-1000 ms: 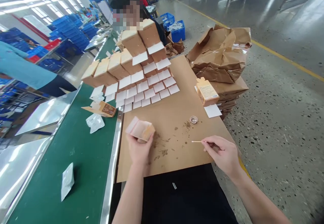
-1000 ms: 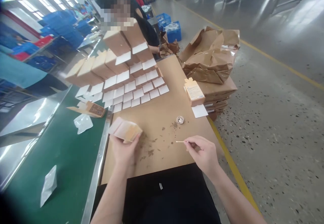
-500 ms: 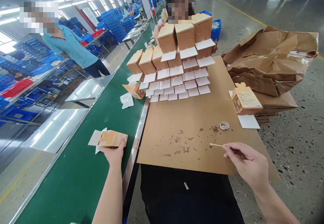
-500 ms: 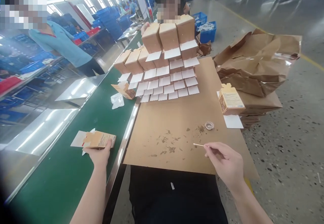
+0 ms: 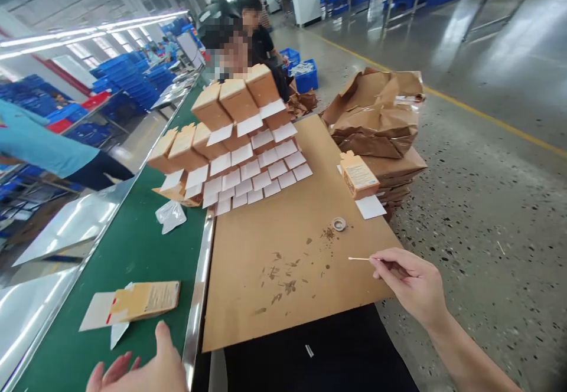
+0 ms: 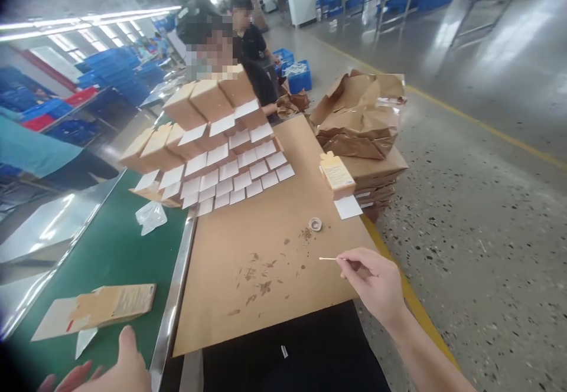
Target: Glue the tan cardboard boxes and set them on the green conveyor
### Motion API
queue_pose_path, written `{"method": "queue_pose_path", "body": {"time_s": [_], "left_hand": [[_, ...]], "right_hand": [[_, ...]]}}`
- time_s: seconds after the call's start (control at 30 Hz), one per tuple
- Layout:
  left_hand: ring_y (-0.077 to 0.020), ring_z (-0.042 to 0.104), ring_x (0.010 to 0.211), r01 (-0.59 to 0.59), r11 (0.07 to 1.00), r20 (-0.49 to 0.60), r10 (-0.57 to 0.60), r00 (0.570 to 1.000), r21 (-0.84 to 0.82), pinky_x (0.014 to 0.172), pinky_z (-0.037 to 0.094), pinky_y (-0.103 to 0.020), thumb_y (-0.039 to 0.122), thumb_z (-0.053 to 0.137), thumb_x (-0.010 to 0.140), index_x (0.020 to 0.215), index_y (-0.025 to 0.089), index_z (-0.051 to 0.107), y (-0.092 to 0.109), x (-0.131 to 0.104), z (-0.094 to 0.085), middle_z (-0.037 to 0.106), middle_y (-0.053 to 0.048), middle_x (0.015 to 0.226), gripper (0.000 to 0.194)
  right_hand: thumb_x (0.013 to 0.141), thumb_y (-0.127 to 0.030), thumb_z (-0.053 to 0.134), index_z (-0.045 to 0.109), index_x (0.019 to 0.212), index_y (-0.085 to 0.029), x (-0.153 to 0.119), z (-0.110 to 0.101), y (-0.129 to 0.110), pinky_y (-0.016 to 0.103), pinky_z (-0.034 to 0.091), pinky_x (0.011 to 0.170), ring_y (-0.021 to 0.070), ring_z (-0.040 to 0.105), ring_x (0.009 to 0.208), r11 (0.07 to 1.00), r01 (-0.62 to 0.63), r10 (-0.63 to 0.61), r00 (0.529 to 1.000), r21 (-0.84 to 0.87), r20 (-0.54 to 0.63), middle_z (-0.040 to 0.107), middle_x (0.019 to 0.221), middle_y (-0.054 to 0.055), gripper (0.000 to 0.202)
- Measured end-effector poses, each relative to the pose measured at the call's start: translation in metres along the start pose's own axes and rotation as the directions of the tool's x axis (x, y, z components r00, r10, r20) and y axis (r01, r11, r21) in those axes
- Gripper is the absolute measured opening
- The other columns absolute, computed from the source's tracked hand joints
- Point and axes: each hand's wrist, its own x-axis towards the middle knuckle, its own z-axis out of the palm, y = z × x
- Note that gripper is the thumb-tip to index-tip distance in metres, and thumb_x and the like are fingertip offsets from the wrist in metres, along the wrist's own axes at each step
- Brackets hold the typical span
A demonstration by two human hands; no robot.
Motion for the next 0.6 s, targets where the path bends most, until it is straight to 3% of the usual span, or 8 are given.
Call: {"method": "queue_pose_path", "body": {"time_s": [0.07, 0.13, 0.17, 0.23, 0.3, 0.37, 0.5, 0.6], "left_hand": [[-0.046, 0.075, 0.127, -0.028, 0.997, -0.04, 0.025, 0.999, -0.079, 0.13, 0.059, -0.086, 0.059, 0.104, 0.059, 0.129, 0.036, 0.049, 0.024, -0.02, 0.027, 0.062, -0.006, 0.13, 0.092], [-0.0353, 0.077, 0.11, -0.016, 0.981, 0.194, 0.053, 0.979, -0.191, 0.118, 0.068, -0.068, 0.062, 0.099, 0.069, 0.123, 0.032, 0.061, 0.069, -0.043, 0.081, 0.067, -0.002, 0.117, 0.072], [-0.032, 0.078, 0.106, 0.032, 0.973, 0.388, 0.06, 0.92, -0.228, 0.112, 0.07, -0.059, 0.063, 0.095, 0.076, 0.121, 0.031, 0.066, 0.099, -0.057, 0.114, 0.071, -0.003, 0.114, 0.062], [-0.032, 0.081, 0.109, 0.139, 0.958, 0.733, 0.093, 0.674, -0.249, 0.105, 0.068, -0.05, 0.069, 0.086, 0.088, 0.121, 0.028, 0.076, 0.168, -0.09, 0.187, 0.08, -0.008, 0.117, 0.054], [-0.0362, 0.083, 0.118, 0.157, 0.98, 0.889, 0.037, 0.456, -0.122, 0.107, 0.065, -0.049, 0.073, 0.083, 0.094, 0.116, 0.027, 0.079, 0.236, -0.128, 0.256, 0.085, -0.014, 0.122, 0.051], [-0.0457, 0.082, 0.134, 0.133, 0.988, 0.933, 0.027, 0.359, -0.08, 0.114, 0.063, -0.053, 0.07, 0.096, 0.088, 0.11, 0.025, 0.081, 0.289, -0.166, 0.311, 0.087, -0.023, 0.132, 0.053], [-0.0628, 0.054, 0.176, 0.117, 0.992, 0.95, 0.012, 0.313, -0.051, 0.134, 0.051, -0.064, 0.05, 0.112, 0.071, 0.125, 0.018, 0.081, 0.338, -0.228, 0.366, 0.072, -0.039, 0.165, 0.07], [-0.0535, 0.055, 0.179, 0.177, 0.977, 0.965, 0.07, 0.252, -0.117, 0.138, 0.052, -0.061, 0.038, 0.108, 0.078, 0.152, 0.019, 0.072, 0.343, -0.253, 0.367, 0.069, -0.034, 0.174, 0.084]], "right_hand": [[0.114, -0.05, 0.086, 0.096, 0.089, -0.031, -0.003, -0.013, 0.002, 0.034, 0.073, 0.056, 0.0243, 0.08, 0.055, 0.999, -0.032, 0.032, 0.999, 0.005, -0.037, 0.087, 0.073, 0.006, 0.033], [0.114, -0.052, 0.086, 0.097, 0.09, -0.031, -0.007, -0.025, 0.003, 0.034, 0.073, 0.056, 0.0242, 0.08, 0.055, 0.998, -0.054, 0.055, 0.996, 0.012, -0.069, 0.088, 0.074, 0.006, 0.034], [0.114, -0.053, 0.086, 0.097, 0.089, -0.031, -0.009, -0.029, 0.004, 0.033, 0.073, 0.055, 0.024, 0.08, 0.055, 0.998, -0.061, 0.062, 0.994, 0.014, -0.089, 0.088, 0.074, 0.006, 0.035], [0.114, -0.055, 0.086, 0.096, 0.088, -0.03, -0.015, -0.038, 0.005, 0.033, 0.072, 0.054, 0.0236, 0.08, 0.054, 0.998, -0.069, 0.07, 0.989, 0.011, -0.132, 0.087, 0.073, 0.006, 0.037], [0.114, -0.057, 0.086, 0.096, 0.086, -0.03, -0.022, -0.045, 0.005, 0.033, 0.07, 0.052, 0.024, 0.079, 0.053, 0.997, -0.077, 0.077, 0.981, 0.003, -0.179, 0.086, 0.071, 0.006, 0.04], [0.113, -0.061, 0.086, 0.095, 0.085, -0.031, -0.032, -0.053, 0.005, 0.035, 0.07, 0.05, 0.0251, 0.078, 0.052, 0.995, -0.095, 0.089, 0.969, -0.012, -0.228, 0.086, 0.071, 0.006, 0.043], [0.111, -0.065, 0.087, 0.095, 0.085, -0.033, -0.048, -0.067, 0.003, 0.039, 0.07, 0.048, 0.0275, 0.078, 0.05, 0.991, -0.126, 0.107, 0.943, -0.043, -0.314, 0.085, 0.07, 0.006, 0.042], [0.11, -0.067, 0.088, 0.095, 0.085, -0.033, -0.054, -0.075, 0.003, 0.038, 0.07, 0.047, 0.0274, 0.078, 0.05, 0.989, -0.141, 0.116, 0.932, -0.051, -0.343, 0.085, 0.069, 0.006, 0.043]]}}
